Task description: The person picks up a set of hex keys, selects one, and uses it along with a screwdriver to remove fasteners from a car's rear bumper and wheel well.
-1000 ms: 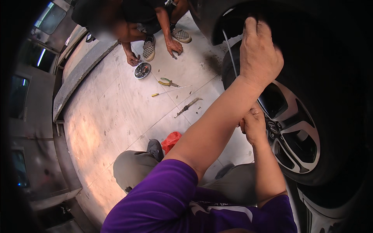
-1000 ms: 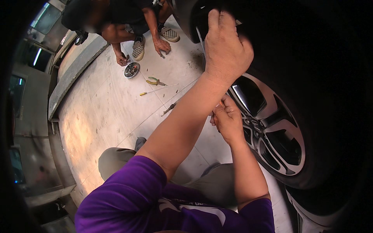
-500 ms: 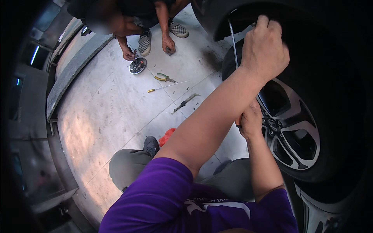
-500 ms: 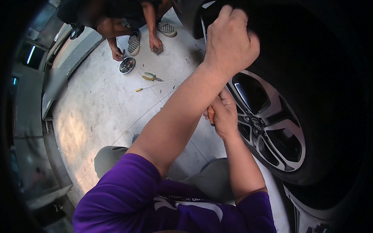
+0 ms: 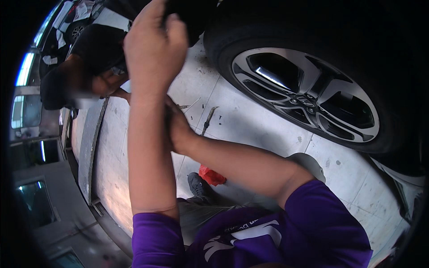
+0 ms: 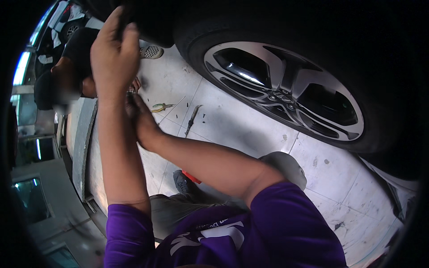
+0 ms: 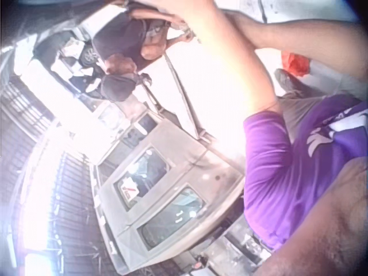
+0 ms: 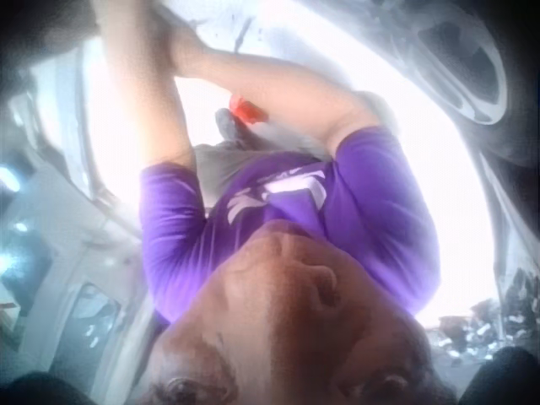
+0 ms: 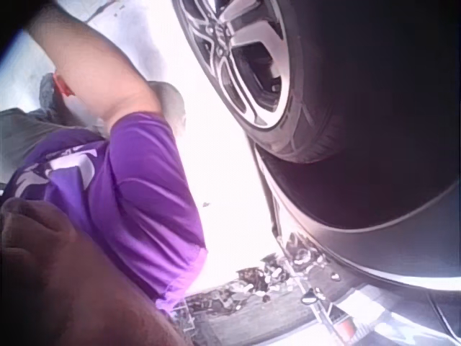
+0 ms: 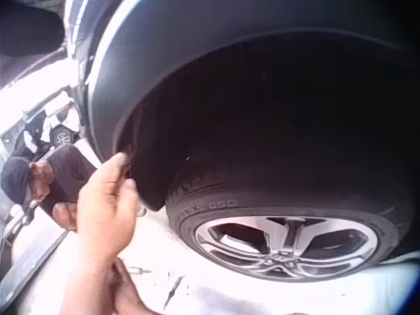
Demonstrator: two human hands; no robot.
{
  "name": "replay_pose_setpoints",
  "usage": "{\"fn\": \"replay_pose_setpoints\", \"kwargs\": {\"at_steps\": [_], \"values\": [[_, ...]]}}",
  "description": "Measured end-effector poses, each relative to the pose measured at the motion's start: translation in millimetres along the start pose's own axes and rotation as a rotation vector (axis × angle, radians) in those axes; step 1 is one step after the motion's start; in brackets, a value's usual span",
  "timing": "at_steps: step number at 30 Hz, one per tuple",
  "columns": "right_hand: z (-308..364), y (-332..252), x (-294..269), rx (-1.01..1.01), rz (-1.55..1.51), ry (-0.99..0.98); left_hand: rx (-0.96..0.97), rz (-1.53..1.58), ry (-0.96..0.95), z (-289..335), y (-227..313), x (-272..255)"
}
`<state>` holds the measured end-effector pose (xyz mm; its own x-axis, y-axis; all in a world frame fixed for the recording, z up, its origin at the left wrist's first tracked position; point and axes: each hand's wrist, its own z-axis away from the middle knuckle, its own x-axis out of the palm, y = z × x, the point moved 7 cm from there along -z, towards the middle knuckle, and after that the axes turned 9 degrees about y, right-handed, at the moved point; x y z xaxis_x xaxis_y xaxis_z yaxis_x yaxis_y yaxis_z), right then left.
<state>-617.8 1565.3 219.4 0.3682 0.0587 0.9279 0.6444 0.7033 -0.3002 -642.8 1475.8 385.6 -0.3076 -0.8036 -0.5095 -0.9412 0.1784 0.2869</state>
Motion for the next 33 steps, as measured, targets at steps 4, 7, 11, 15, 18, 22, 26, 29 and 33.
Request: {"fn": "replay_pose_setpoints", "kwargs": {"at_steps": [4, 7, 11, 15, 18, 22, 26, 29, 33], "values": [[-7.9, -0.3, 25.5, -0.06, 0.038, 0.025, 0.049, -0.15, -0.054, -0.6, 1.1, -4.6], [-23.6, -9.8, 16.3, -0.204, 0.302, 0.004, 0.004, -0.167, -0.113, -7.6, 7.0, -3.3], [-45.4, -53.7, 2.4, -0.03, 0.093, -0.028, -0.155, 0.082, -0.235, -17.1, -4.0, 0.0], [-43.5, -89.8, -5.6, 0.114, 0.173, -0.002, -0.313, 0.085, -0.08, -9.6, -24.1, -14.0], [-39.0, -96.0, -4.0, 0.188, 0.179, 0.012, -0.41, -0.122, -0.25, 17.6, -66.6, 10.2], [-36.0, -105.4, -12.4, 0.231, 0.145, 0.091, -1.018, 0.303, -0.281, 52.5, -73.9, 48.3], [-39.9, -99.6, -15.1, 0.209, 0.137, 0.167, -0.961, 0.184, -0.379, 54.2, -85.9, 53.2], [-43.8, -94.0, -15.7, 0.166, 0.143, 0.199, -0.942, 0.164, -0.427, 54.1, -94.7, 56.2], [-51.1, -90.9, -21.7, 0.095, 0.205, 0.207, -0.86, 0.141, -0.448, 55.5, -101.7, 63.4]]}}
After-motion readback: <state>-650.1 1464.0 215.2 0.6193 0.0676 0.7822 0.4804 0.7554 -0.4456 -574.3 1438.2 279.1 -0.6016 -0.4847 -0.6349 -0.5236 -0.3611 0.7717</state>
